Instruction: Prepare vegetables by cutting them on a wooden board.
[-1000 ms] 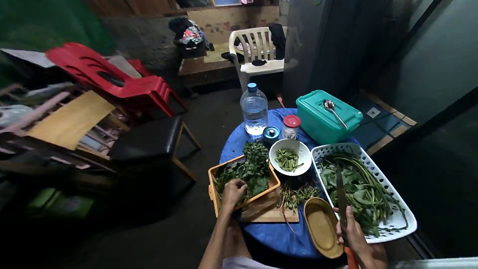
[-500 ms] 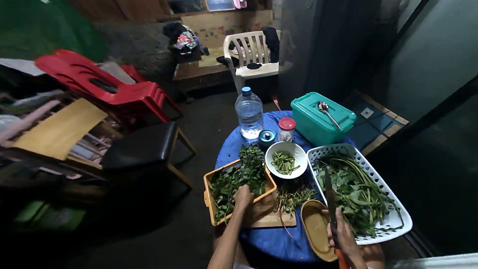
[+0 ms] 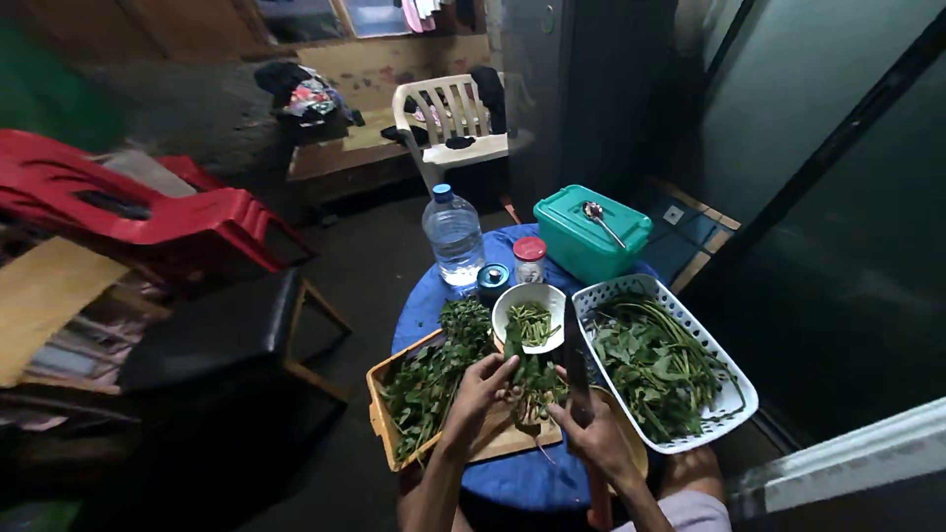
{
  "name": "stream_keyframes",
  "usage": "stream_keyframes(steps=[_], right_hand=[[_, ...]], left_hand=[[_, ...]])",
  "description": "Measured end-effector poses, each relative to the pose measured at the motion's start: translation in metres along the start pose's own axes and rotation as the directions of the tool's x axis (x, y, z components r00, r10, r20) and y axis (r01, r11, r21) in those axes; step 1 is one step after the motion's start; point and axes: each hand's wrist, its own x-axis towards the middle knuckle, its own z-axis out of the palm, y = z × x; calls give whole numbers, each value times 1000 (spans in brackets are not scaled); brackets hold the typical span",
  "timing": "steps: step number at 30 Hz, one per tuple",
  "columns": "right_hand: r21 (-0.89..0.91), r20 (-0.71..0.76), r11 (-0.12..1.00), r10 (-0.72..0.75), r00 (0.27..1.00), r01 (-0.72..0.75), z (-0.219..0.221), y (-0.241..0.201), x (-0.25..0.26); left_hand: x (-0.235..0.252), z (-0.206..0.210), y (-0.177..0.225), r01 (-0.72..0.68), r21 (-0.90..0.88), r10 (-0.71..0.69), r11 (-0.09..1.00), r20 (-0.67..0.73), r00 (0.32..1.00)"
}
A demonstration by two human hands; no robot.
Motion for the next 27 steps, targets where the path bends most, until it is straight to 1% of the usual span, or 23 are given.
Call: stream_keyframes(steps=[2, 4, 7, 9, 10, 11, 12, 13, 14, 15, 16, 17, 18, 19, 21, 22, 24, 27], right_hand=[[-38, -1, 999, -29, 1000, 29, 1, -6, 0], [-59, -5, 998, -6, 1000, 6, 0, -9, -2], [6, 47, 996, 88, 995, -88, -7, -6, -5], [33, 91, 986, 161, 983, -164, -11, -5, -8], [46, 96, 980, 186, 978, -191, -11, -5, -9], [59, 95, 975, 207, 974, -213, -11, -4, -10], [71, 91, 970, 227, 970, -233, -11, -4, -11], [86, 85, 965, 243, 966, -250, -11, -3, -11], [108, 75, 957, 261, 962, -268, -11, -2, -12], [133, 65, 949, 280, 958, -287, -12, -2, -12], [156, 55, 939, 300, 952, -305, -12, -2, -12], [176, 45, 931, 316, 948, -319, -13, -2, -11], [194, 38, 925, 326, 945, -327, -13, -2, -11], [206, 35, 920, 334, 942, -334, -13, -1, -11], [231, 30, 915, 334, 942, -331, -13, 0, -10], [249, 26, 911, 334, 942, -329, -13, -1, -11], [289, 31, 896, 342, 939, -336, -12, -4, -11], [328, 47, 873, 368, 929, -363, -11, -7, -13]], left_hand=[[-7, 13, 1, 55, -70, -50, 996, 70, 996], [-11, 21, -1, 107, -135, -93, 985, 108, 990], [-10, 28, -11, 123, -235, -103, 964, 96, 990], [-10, 30, -15, 121, -253, -108, 960, 63, 992], [-11, 30, -16, 111, -234, -106, 966, 32, 994], [-11, 30, -17, 86, -176, -89, 981, -9, 996], [-11, 28, -20, 30, -77, -34, 997, -58, 998], [-11, 24, -25, -63, 46, 67, 997, -105, 992], [-12, 20, -30, -173, 174, 200, 969, -150, 968], [-14, 15, -33, -271, 284, 329, 920, -182, 927], [-17, 12, -32, -338, 339, 417, 878, -199, 887], [-23, 10, -29, -385, 342, 466, 857, -193, 864], [-31, 8, -25, -419, 312, 480, 853, -150, 865], [-38, 6, -23, -430, 302, 472, 851, -78, 878], [-47, 5, -24, -423, 405, 431, 811, 75, 899], [-49, 7, -28, -419, 472, 419, 775, 113, 901], [-48, 15, -37, -427, 520, 436, 740, 112, 893], [-44, 29, -45, -425, 474, 457, 772, 51, 888]])
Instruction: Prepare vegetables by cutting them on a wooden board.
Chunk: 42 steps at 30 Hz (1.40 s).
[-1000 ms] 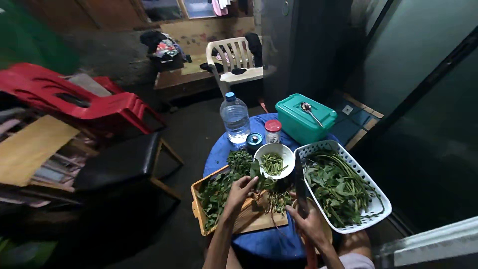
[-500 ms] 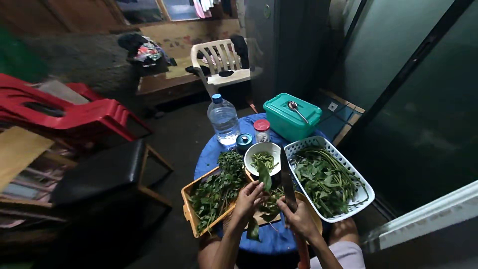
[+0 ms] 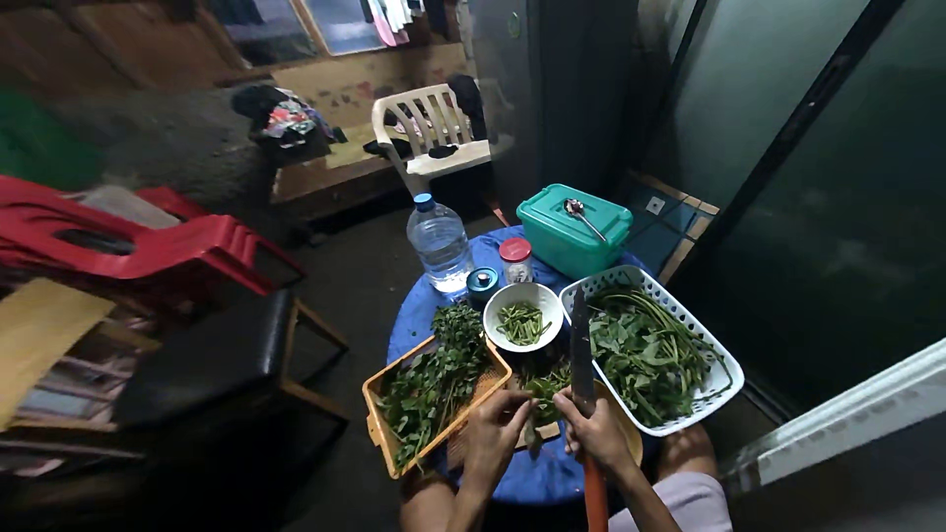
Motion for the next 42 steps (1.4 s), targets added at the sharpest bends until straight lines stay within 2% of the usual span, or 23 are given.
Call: stream_keyframes(steps=[4, 7, 9, 10, 12, 15, 18, 21, 25, 27, 30, 33, 37, 42], right_hand=[[9, -11, 999, 48, 999, -48, -1, 3, -1], [-116, -85, 993, 15, 996, -25, -9, 6, 3], [-151, -79, 988, -35, 996, 22, -17, 1, 8], [-136, -41, 989, -60, 997, 54, -20, -3, 8], [-97, 132, 990, -91, 987, 104, -27, -18, 10], [-74, 376, 997, 3, 927, 27, -34, -38, 18], [-139, 380, 988, 113, 918, -64, -29, -42, 22], [-135, 376, 991, 57, 925, -6, -25, -40, 24], [12, 415, 1000, -18, 909, 14, -27, -39, 24], [51, 414, 998, -42, 909, 23, -26, -38, 24], [176, 296, 982, -114, 948, 63, -18, -30, 20], [317, 188, 944, -160, 969, 94, -6, -27, 13], [337, 157, 935, -175, 972, 114, 5, -23, 11], [375, 161, 924, -146, 976, 77, 1, -16, 17]], left_hand=[[4, 13, 4, 42, -83, -42, 996, -9, 999], [8, 16, 6, 15, -3, -15, 1000, -3, 1000], [13, 13, 10, 4, 83, -7, 997, 31, 1000], [14, 10, 12, -2, 125, -7, 992, 72, 997], [22, 3, 20, -39, 187, 3, 982, 187, 982], [38, -7, 30, -128, 183, 68, 975, 304, 950], [48, -16, 35, -204, 187, 141, 961, 304, 942], [52, -25, 37, -233, 216, 160, 948, 307, 938], [53, -28, 35, -224, 276, 124, 935, 337, 933], [53, -23, 31, -222, 262, 141, 939, 296, 945], [47, -9, 21, -249, 190, 233, 950, 102, 967], [39, 7, 15, -289, 119, 296, 950, -48, 954], [27, 29, 16, -333, 76, 340, 940, -133, 931], [19, 43, 16, -310, -57, 295, 949, -188, 937]])
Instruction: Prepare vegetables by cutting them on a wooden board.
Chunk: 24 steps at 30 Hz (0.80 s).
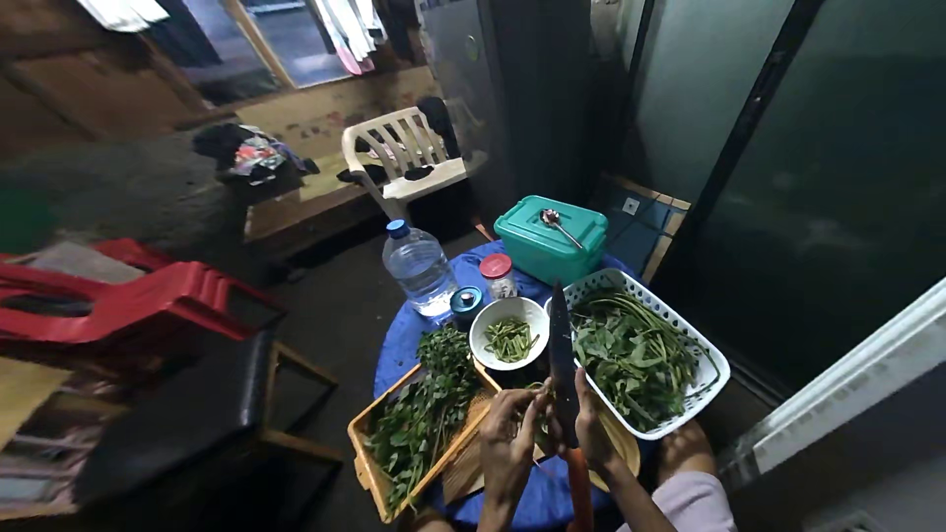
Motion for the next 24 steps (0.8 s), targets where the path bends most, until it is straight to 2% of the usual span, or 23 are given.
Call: stream_keyframes(steps=[7, 10, 12, 14, 18, 19, 21, 22, 24], right_hand=[[-69, -63, 997, -39, 997, 35, -31, 7, 1], [-143, -167, 989, -71, 983, 47, -37, 6, 4], [-257, -283, 966, -94, 955, 19, -41, 3, 7], [-435, -382, 900, -159, 911, -26, -49, 0, 8], [-754, -432, 652, -401, 808, -80, -85, -5, 13], [-777, -444, 616, -386, 809, -132, -93, -9, 12], [-751, -485, 612, -258, 836, -247, -104, -17, 10], [-717, -495, 644, -202, 845, -267, -106, -18, 9], [-582, -487, 783, -118, 865, -220, -103, -19, 6]], left_hand=[[-11, 17, -7, 66, -72, -68, 995, -28, 997], [-15, 30, -11, 70, -76, -70, 995, 0, 998], [-17, 42, -18, 71, -61, -70, 996, 27, 997], [-17, 51, -23, 83, -45, -81, 996, 30, 996], [-11, 50, -29, 227, -90, -227, 970, 11, 974], [-9, 47, -30, 277, -103, -277, 955, 22, 961], [-6, 38, -32, 395, -146, -389, 907, 68, 919], [-4, 35, -32, 450, -169, -442, 877, 88, 893], [2, 30, -32, 567, -244, -548, 787, 147, 824]])
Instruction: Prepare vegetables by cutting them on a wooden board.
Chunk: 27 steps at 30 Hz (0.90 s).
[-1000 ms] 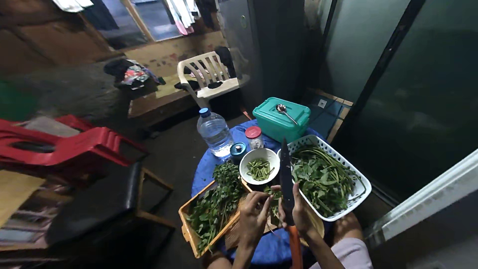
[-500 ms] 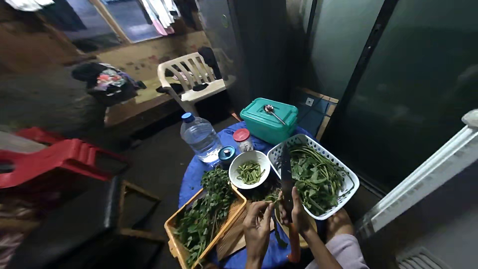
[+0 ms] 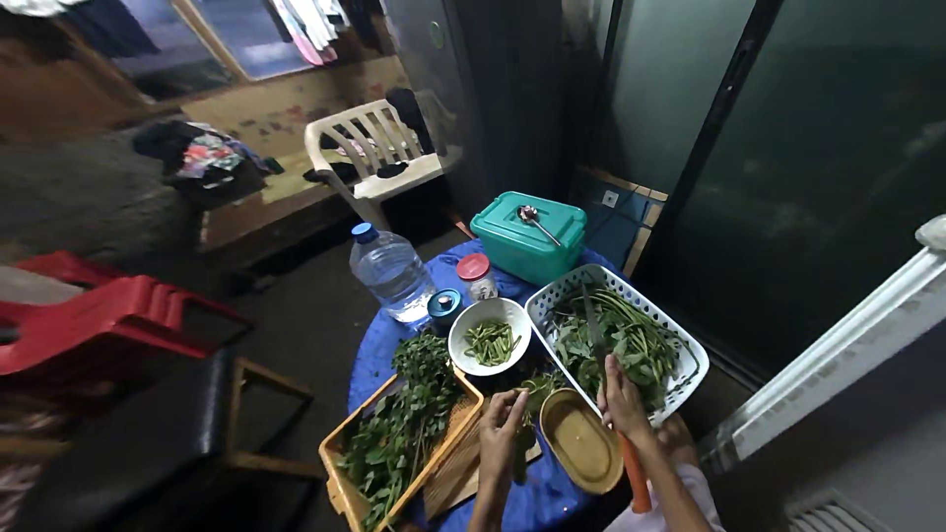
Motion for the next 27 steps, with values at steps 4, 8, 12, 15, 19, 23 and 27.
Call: stream_keyframes(steps=[4, 8, 12, 15, 19, 23, 27], right_hand=[[473, 513, 873, -161, 843, -120, 5, -3, -13], [427, 641, 893, -186, 744, -145, 22, -12, -24], [314, 469, 949, -127, 874, -30, 38, -14, -32], [131, 254, 977, -200, 946, 171, 39, -9, -29], [-166, -39, 945, -293, 955, 283, 20, 2, -12], [-201, -93, 974, -129, 987, 108, -6, 4, -4], [52, -57, 999, 12, 998, -9, -1, -6, -19]], left_hand=[[2, -9, 7, 250, -170, -197, 953, 280, 940], [8, -10, 8, 351, -160, -251, 923, 441, 862], [5, -1, 8, 347, -164, -260, 923, 396, 880], [3, 5, 2, 330, -192, -257, 924, 325, 910], [10, 14, 0, 217, -122, -200, 968, 139, 970], [20, 30, -7, 43, 15, -42, 999, -45, 998], [19, 59, -15, -130, 167, 155, 977, -145, 977]])
